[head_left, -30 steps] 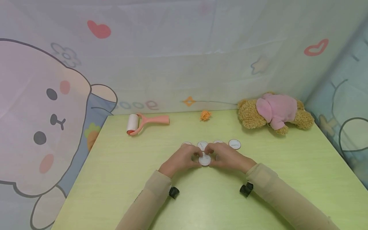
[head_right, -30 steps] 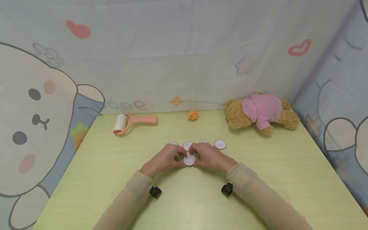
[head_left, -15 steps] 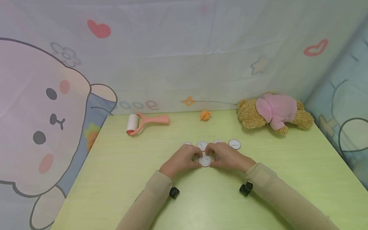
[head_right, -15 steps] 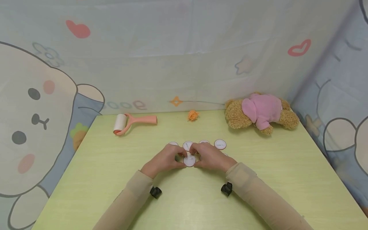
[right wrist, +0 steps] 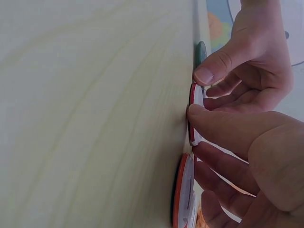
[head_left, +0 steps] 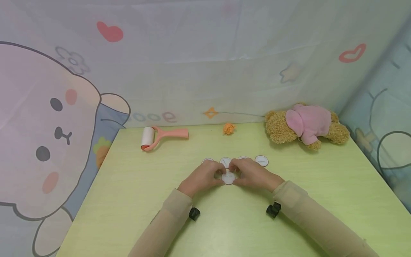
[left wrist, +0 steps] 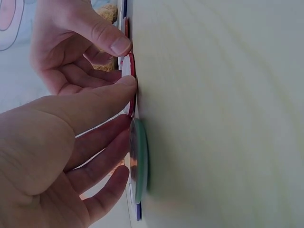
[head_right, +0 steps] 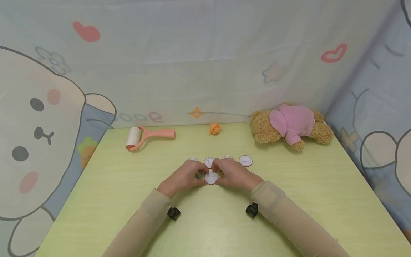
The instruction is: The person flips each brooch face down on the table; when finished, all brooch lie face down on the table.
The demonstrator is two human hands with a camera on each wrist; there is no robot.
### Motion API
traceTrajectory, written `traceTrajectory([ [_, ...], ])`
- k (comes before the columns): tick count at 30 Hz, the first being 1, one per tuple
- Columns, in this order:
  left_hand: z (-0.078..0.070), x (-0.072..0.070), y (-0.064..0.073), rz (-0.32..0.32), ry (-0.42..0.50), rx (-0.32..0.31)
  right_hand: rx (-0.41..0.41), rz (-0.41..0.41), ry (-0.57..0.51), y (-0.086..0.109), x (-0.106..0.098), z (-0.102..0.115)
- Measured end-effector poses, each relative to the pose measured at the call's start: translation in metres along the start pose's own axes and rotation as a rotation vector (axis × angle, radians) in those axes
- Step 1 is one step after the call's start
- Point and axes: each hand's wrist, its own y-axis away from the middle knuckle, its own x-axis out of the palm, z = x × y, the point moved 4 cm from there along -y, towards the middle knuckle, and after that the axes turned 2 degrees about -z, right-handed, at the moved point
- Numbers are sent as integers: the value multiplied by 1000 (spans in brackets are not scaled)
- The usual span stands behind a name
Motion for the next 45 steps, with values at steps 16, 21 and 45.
traceTrajectory([
  [16,12,-23,9,-57,122,-70,-25,11,-53,-4,-5,12],
  [21,16,-29,14,-70,117,-41,-46,0,-23,-9,-3,17],
  [45,38,-28,47,-64,72,-65,-80,21,-18,-30,22,39],
])
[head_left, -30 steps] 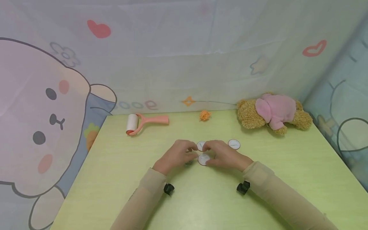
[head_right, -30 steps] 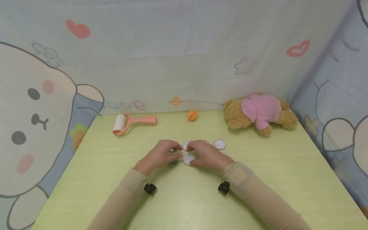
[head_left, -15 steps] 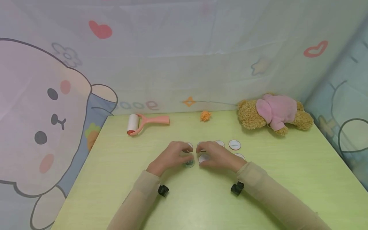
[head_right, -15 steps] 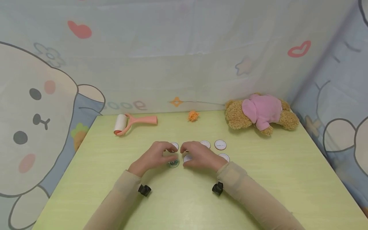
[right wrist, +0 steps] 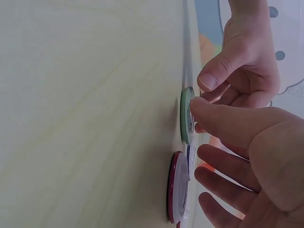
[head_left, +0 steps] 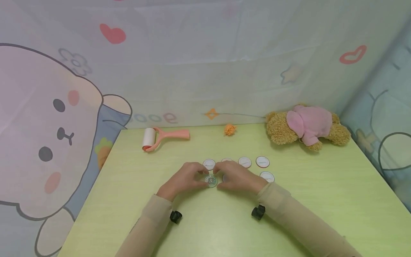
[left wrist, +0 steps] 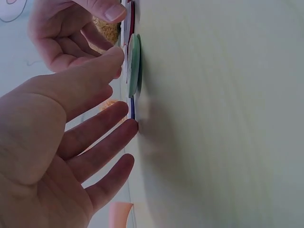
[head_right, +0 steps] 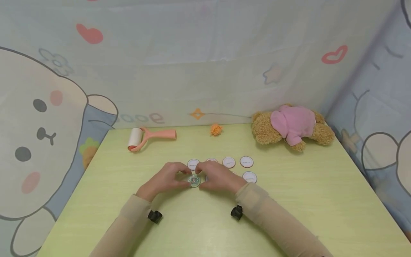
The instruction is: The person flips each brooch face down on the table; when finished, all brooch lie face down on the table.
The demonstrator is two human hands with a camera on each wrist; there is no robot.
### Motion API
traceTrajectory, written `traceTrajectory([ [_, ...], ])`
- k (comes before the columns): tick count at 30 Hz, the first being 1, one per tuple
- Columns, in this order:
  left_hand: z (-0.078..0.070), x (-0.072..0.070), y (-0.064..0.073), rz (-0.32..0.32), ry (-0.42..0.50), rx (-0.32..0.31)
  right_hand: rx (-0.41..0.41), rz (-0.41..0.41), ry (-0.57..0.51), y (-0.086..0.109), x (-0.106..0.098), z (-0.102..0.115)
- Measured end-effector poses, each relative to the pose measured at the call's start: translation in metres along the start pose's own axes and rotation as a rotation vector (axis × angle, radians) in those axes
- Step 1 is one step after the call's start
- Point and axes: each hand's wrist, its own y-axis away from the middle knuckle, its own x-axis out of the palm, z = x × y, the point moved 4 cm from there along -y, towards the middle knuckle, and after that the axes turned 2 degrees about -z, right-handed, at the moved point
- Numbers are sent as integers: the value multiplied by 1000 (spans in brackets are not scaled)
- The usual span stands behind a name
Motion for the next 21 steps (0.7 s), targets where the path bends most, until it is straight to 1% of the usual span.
traceTrajectory([
  [4,2,1,3,-1,3,3,26,14,20,-3,4,3],
  [12,2,4,6,13,-39,4,47,28,69,-4,7,6],
  [21,1,3,7,21,-49,-34,33,26,90,-7,9,6],
])
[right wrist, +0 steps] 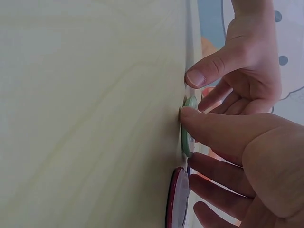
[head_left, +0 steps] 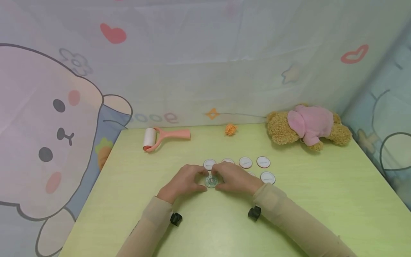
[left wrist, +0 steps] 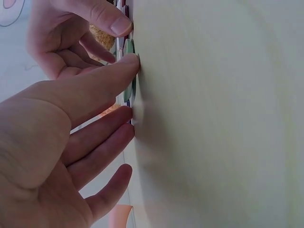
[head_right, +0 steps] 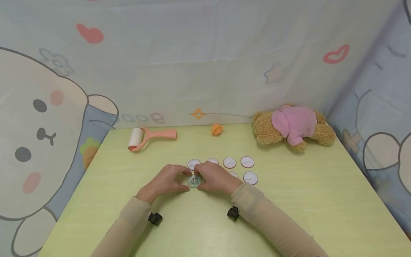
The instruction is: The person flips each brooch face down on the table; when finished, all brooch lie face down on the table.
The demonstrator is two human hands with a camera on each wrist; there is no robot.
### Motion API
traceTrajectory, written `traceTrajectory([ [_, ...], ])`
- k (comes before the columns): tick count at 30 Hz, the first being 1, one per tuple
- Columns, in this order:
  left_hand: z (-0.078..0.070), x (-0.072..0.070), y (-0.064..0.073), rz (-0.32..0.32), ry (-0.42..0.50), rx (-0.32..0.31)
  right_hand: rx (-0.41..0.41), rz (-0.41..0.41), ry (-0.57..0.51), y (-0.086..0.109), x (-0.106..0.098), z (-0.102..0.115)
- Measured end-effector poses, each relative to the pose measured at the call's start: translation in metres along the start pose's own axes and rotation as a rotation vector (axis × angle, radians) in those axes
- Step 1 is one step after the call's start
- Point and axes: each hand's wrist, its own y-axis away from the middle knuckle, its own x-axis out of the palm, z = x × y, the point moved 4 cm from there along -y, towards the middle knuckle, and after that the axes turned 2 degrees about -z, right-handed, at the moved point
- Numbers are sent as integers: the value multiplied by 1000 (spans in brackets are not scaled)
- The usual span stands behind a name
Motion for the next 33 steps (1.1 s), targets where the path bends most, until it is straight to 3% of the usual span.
traceTrajectory([
  [15,-3,1,-1,-15,-49,21,-9,-5,-34,-5,3,3],
  [33,-6,-1,0,-21,-59,58,-48,-39,33,-5,4,5],
])
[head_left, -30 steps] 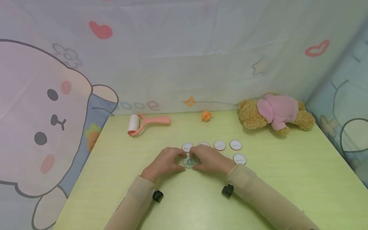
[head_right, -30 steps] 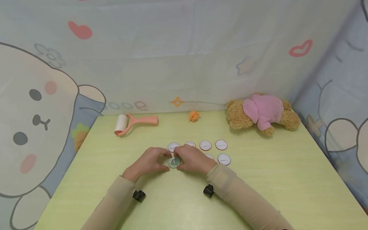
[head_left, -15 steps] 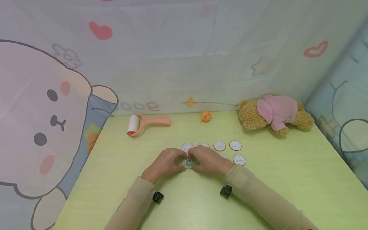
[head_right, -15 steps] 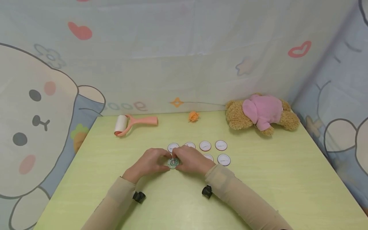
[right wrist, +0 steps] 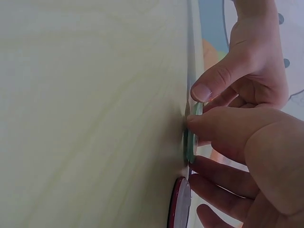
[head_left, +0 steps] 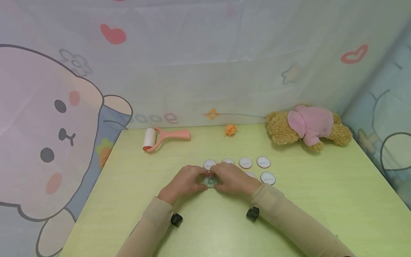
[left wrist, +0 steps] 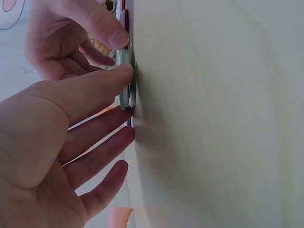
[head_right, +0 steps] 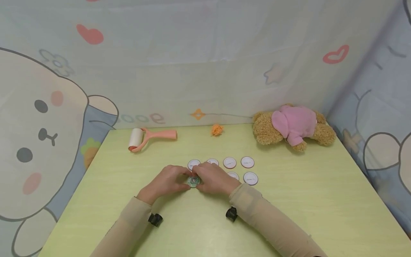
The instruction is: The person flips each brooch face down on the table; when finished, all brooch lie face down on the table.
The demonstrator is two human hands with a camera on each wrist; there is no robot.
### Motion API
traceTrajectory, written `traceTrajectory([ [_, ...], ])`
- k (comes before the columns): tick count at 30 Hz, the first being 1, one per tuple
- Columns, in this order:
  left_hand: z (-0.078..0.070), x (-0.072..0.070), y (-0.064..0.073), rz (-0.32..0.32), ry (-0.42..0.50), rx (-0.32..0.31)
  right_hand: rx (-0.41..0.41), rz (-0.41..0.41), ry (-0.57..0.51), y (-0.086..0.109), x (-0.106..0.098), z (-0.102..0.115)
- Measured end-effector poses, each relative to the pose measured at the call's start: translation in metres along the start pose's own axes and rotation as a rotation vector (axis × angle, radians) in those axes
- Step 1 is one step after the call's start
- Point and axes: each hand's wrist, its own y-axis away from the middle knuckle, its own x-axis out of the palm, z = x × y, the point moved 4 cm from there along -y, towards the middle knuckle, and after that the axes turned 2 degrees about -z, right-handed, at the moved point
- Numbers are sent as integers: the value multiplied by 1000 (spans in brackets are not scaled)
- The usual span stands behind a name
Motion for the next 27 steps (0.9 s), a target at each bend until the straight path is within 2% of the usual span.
traceTrajectory([
  [10,1,-2,-2,-15,56,15,-9,-18,-7,3,-4,0],
  [20,4,-4,-1,-65,137,80,-49,-42,-135,4,-6,-1],
  [27,4,-4,-2,-61,190,68,-71,-47,-146,4,-7,-2],
])
